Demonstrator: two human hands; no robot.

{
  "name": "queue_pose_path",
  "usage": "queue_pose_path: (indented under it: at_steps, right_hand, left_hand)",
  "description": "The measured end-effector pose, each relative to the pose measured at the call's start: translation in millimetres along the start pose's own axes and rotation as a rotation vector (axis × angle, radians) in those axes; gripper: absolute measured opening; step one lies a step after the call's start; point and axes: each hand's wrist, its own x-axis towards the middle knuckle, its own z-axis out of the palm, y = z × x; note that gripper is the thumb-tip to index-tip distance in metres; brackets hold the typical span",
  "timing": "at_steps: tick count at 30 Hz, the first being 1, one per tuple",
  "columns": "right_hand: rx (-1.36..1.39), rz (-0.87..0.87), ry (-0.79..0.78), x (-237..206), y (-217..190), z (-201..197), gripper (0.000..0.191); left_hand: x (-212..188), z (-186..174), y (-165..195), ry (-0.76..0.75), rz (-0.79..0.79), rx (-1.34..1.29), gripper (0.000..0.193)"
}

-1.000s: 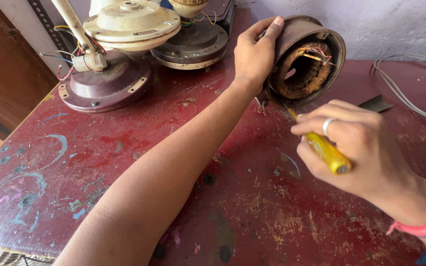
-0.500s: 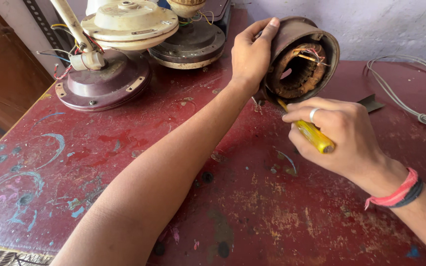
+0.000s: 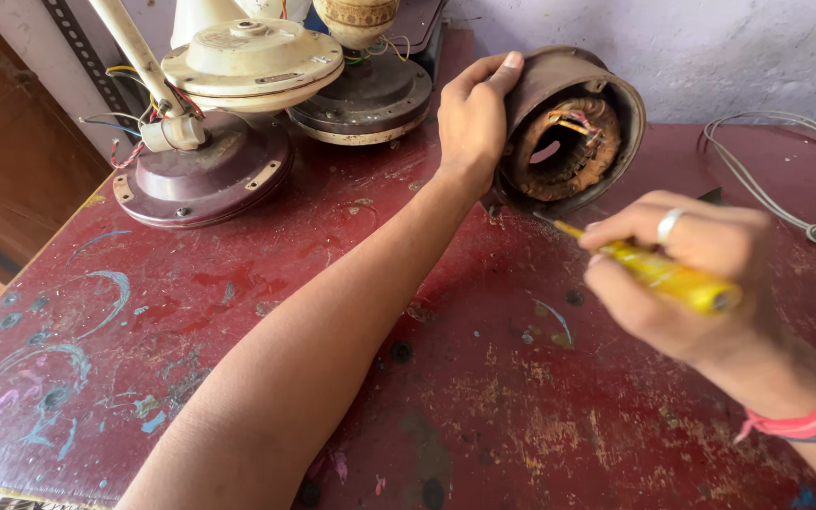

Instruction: The person holds a cylindrical electrical motor component and uses a yellow-handled screwdriver to scrape and clean the inner copper windings. The person rotates the component to access different areas while continuing to scrape the interior surface.

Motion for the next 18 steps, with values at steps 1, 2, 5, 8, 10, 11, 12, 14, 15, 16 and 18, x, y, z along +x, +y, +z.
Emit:
queue_pose_path:
  at_steps: [1,2,5,8,10,11,12,14,15,16,18]
  right_hand:
    - [0.019,0.044,0.013,-1.4,-1.0,-2.1,0.011]
    - [0.040,0.088,0.027,-2.7,-2.2,-3.7,0.011]
    - [0.100,0.252,0.021,-5.2,-6.0,-5.1,0.010]
    - [0.070,0.210,0.021,-5.4,-9.7,-4.6,0.008]
    - [0.040,0.218,0.024,-4.1,-11.3,-5.1,0.007]
    - [0.025,0.224,0.024,-3.2,-11.7,-5.6,0.007]
    - [0.035,0.214,0.038,-2.2,-11.9,-6.3,0.007]
    - [0.051,0.194,0.064,0.0,-11.5,-7.8,0.007]
    - [0.062,0.150,0.054,0.9,-10.9,-8.2,0.006]
    - [0.074,0.107,0.046,1.7,-10.0,-8.4,0.006]
    - [0.109,0.075,0.015,2.7,-7.2,-7.6,0.008]
  left_hand:
    - [0.8,-1.6,-1.8,-0.031,-0.006,-0.051,0.038]
    - [3.5,-3.7,-3.9,-0.062,-0.011,-0.101,0.037]
    - [8.9,-9.5,-10.8,-0.142,-0.015,-0.196,0.035]
    - [14.1,-13.6,-17.2,-0.199,-0.014,-0.238,0.033]
    - [17.0,-16.6,-20.0,-0.228,-0.020,-0.264,0.033]
    - [17.8,-18.6,-20.9,-0.241,-0.027,-0.281,0.033]
    - [18.4,-20.9,-21.9,-0.254,-0.035,-0.299,0.033]
    - [21.0,-26.4,-22.3,-0.241,-0.092,-0.329,0.034]
    - [21.6,-29.4,-22.4,-0.235,-0.121,-0.343,0.034]
    - [22.0,-32.7,-22.7,-0.253,-0.137,-0.381,0.035]
    - [23.2,-39.1,-23.0,-0.291,-0.166,-0.456,0.038]
